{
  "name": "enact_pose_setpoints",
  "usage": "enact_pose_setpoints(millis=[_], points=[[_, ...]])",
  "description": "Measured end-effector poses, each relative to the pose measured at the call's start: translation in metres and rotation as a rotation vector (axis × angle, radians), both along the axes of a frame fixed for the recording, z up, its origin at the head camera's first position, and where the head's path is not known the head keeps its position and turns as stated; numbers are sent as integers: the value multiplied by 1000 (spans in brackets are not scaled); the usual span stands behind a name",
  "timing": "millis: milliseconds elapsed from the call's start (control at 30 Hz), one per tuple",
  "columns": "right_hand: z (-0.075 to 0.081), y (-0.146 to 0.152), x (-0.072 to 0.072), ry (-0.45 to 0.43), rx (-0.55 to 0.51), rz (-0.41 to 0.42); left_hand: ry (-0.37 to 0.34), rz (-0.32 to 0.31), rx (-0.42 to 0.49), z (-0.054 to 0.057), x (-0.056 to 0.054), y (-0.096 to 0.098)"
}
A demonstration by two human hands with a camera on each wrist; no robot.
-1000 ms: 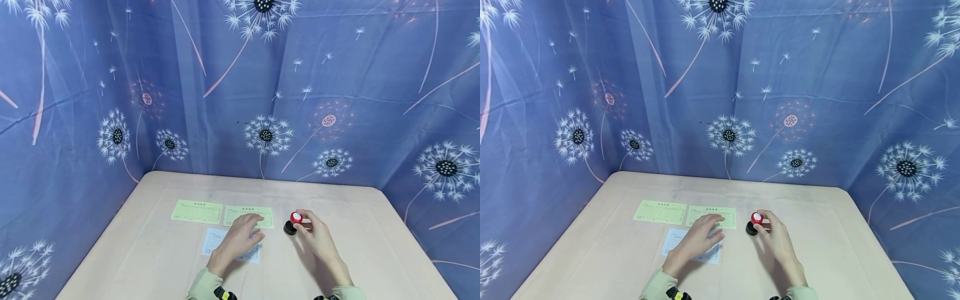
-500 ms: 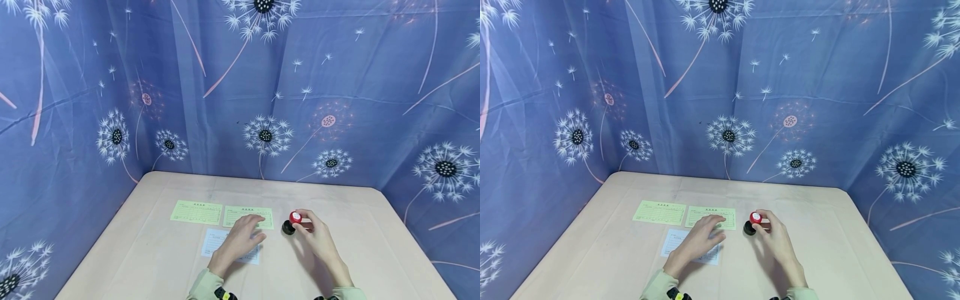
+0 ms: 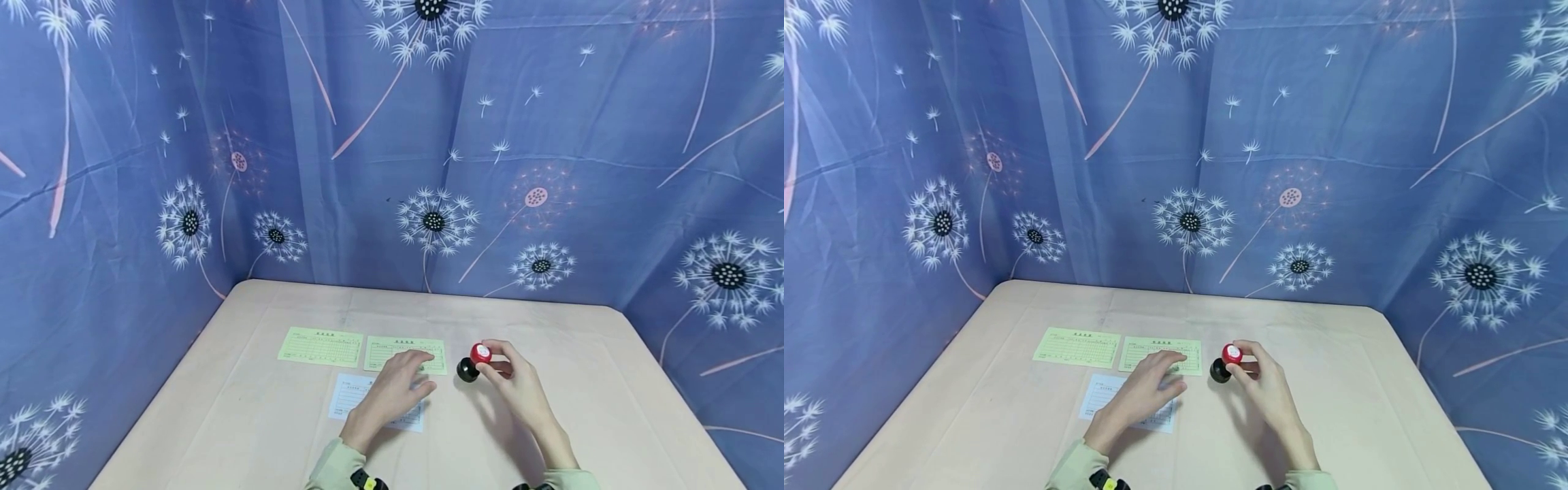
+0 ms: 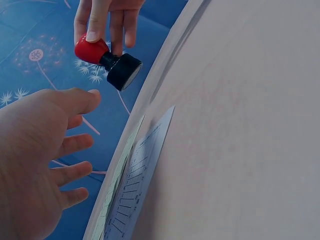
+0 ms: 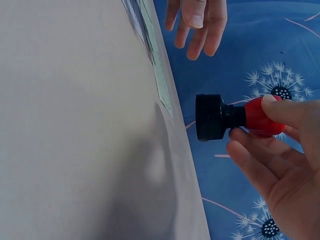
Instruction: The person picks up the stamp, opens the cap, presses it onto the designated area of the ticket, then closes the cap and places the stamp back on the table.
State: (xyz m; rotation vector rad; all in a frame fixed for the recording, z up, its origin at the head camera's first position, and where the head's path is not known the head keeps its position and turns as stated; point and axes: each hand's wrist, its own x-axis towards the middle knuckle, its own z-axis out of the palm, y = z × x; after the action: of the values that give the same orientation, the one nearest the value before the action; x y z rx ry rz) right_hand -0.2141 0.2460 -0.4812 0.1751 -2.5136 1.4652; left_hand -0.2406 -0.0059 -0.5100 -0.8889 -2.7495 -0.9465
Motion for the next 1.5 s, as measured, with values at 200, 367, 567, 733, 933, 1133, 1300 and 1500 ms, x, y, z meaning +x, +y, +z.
enact_pose_setpoints(millis=[200,367,567,733,933,1133,1300,1500], points=[[2,-1,0,2,-27,12,-12,3,0,0,0,0],[4,-4,1,1,-45,22,-26,0,9,1,0,-1],[6,-7,2,-2,-68,28,-51,-3,29,2,-1,0],[9,-8,4,-3,-86,34,-52,-2,32,2,0,0],[9,-8,3,1,-85,40,-69,-4,42,3,-1,1],[9,-8,2,11,-100,57,-75,-9,55,2,-1,2],[9,-9,3,22,-119,66,-87,-11,54,3,0,2],[9,-9,4,27,-149,90,-110,-9,56,2,0,5]])
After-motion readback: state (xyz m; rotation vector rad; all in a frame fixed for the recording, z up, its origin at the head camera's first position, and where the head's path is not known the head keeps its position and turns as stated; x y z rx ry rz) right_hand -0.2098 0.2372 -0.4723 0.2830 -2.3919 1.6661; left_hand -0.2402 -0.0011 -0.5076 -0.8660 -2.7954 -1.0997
